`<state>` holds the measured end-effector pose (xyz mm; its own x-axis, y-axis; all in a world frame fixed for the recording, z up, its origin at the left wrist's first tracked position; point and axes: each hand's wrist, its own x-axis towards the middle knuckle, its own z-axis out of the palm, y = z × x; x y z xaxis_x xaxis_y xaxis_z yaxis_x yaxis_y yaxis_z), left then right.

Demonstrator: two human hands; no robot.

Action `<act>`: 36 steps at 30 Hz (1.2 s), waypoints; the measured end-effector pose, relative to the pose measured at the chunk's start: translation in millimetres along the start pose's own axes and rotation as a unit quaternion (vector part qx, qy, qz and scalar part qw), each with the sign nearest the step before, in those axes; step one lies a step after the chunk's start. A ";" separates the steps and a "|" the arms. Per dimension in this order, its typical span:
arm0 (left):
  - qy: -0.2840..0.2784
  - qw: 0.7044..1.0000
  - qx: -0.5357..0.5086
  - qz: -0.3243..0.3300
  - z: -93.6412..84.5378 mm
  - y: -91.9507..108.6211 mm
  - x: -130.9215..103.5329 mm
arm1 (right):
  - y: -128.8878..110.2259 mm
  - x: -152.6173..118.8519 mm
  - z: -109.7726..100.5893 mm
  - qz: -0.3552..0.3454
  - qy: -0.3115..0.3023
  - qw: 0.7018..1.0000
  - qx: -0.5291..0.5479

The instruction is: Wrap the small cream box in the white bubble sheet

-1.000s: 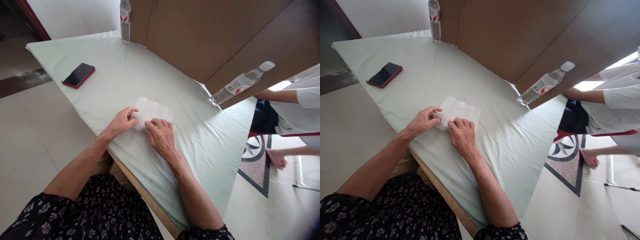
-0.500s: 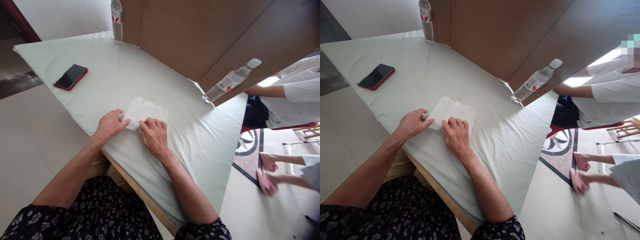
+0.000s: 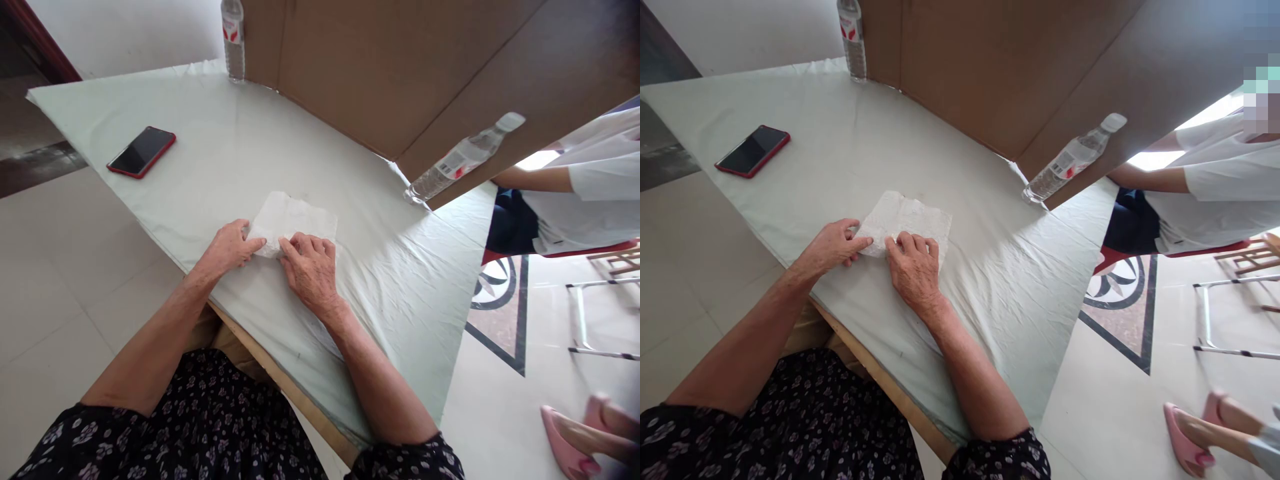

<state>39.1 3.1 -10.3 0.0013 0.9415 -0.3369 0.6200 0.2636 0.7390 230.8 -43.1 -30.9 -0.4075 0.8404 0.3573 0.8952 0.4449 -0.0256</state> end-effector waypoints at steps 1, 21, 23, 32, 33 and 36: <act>-0.007 0.999 -0.036 0.000 0.3 0.9 -0.3 | 0.1 0.1 -0.3 0.000 0.000 1.000 0.001; 0.058 0.978 0.145 0.135 15.8 15.1 9.6 | -1.0 -0.6 -0.1 -0.005 0.017 1.000 -0.008; 0.057 0.982 0.118 0.134 17.0 16.2 9.9 | -1.4 -0.6 -0.7 -0.004 0.014 1.000 -0.009; -0.035 0.982 -0.168 0.077 26.0 22.2 1.3 | -1.9 1.1 -8.5 0.007 0.007 0.999 0.039; -0.039 0.981 -0.173 0.076 26.2 24.2 -0.4 | -1.1 1.5 -9.9 0.010 0.009 0.999 0.050; -0.079 0.979 -0.167 0.083 21.3 28.1 -5.1 | 2.9 2.7 -14.3 0.023 0.012 0.996 0.084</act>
<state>73.2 1.2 -0.2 0.2186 0.9398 -0.2625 0.3098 0.1883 0.9320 234.8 -44.0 -16.7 -0.3606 0.8542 0.3746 0.8691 0.4535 -0.1974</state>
